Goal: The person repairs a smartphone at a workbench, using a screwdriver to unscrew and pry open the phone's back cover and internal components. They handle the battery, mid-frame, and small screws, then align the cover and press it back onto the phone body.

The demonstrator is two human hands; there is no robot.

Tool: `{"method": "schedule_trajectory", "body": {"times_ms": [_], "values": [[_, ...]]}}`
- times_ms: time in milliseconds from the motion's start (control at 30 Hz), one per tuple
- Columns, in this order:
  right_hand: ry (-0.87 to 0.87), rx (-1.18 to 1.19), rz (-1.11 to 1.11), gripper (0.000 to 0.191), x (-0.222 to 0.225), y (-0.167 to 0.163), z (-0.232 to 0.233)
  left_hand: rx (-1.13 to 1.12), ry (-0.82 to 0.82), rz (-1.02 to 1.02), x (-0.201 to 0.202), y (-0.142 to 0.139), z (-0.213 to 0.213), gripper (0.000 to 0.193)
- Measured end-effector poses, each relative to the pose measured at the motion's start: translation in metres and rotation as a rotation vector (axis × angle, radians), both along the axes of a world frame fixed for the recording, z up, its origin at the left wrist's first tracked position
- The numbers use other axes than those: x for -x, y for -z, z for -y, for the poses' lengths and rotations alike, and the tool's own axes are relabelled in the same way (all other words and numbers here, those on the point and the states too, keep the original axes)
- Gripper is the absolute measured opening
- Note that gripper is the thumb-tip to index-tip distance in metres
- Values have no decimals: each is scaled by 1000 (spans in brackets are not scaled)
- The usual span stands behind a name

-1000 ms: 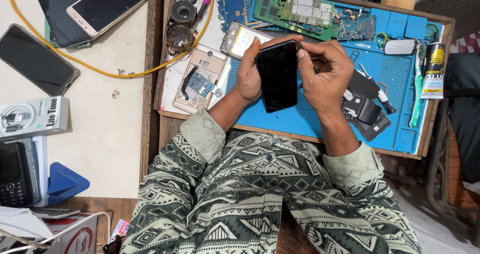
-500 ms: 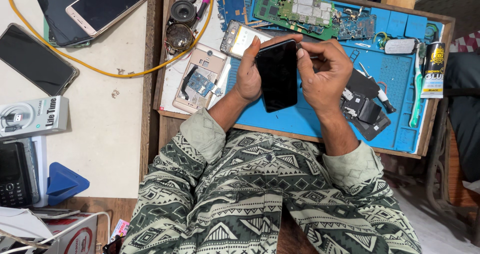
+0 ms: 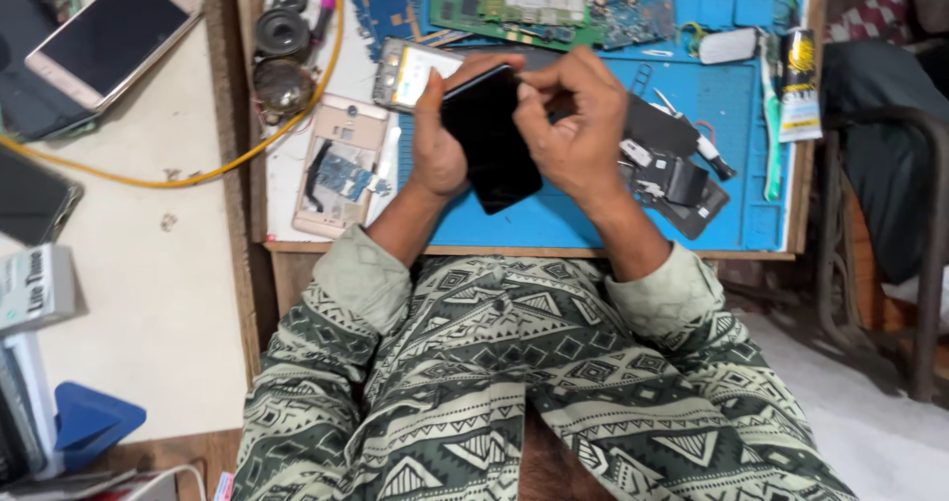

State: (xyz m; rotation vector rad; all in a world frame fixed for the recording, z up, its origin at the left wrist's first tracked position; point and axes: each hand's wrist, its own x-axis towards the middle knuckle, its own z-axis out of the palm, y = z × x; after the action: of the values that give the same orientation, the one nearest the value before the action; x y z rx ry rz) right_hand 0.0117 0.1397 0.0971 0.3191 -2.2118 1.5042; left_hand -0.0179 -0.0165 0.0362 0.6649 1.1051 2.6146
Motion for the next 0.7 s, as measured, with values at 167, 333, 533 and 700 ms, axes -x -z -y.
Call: {"method": "schedule_trajectory", "body": {"times_ms": [167,333,533,700], "values": [[6,-16,19,6,-2,0,-1,1,-14,-10,0,-1,0,74],[1,-24,-14,5,-3,-1,-2,4,-21,10,-2,-4,-2,74],[17,-38,-12,5,-9,6,-4,71,-47,4,-2,0,-2,76],[22,-15,25,5,-10,10,-7,56,-13,65,-1,5,-2,75]]}}
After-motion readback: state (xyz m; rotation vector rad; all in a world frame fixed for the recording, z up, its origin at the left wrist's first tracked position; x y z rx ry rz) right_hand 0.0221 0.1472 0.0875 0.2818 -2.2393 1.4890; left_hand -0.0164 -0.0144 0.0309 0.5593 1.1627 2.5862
